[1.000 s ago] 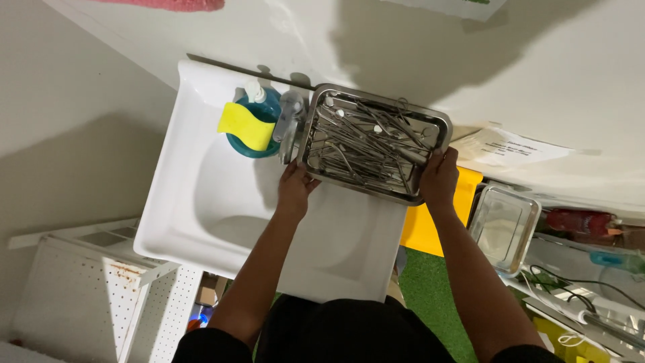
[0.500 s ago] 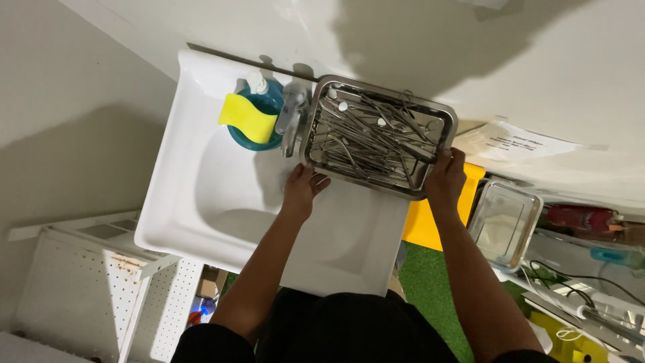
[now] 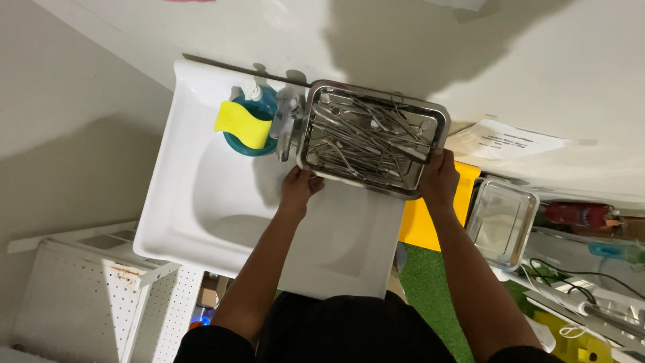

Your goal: The person sorts various metal surgical instruments from a tray onto a white cloth on a chair, then moves the empty tray to a sink. The person washes their hands under running water and returns to the chair to continue handling the instruments.

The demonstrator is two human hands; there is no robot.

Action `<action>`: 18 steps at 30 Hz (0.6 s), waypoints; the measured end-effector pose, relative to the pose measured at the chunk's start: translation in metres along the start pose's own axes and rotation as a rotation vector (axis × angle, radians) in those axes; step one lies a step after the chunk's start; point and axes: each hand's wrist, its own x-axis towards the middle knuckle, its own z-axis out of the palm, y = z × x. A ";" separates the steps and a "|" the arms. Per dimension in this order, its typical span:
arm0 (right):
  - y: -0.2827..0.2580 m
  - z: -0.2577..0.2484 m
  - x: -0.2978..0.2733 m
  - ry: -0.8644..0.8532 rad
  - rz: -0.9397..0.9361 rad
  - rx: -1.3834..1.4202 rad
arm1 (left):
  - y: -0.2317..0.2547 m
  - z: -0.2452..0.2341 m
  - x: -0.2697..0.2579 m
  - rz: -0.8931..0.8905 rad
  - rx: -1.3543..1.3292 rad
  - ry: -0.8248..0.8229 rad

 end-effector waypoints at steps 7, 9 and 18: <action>0.010 0.000 0.004 -0.061 0.039 -0.023 | -0.012 0.000 0.009 0.027 -0.032 0.013; 0.016 0.000 0.008 -0.051 0.004 -0.083 | 0.002 0.009 -0.008 0.039 -0.012 0.027; 0.028 -0.006 -0.006 -0.044 -0.043 -0.240 | -0.004 -0.003 -0.044 0.045 0.080 0.010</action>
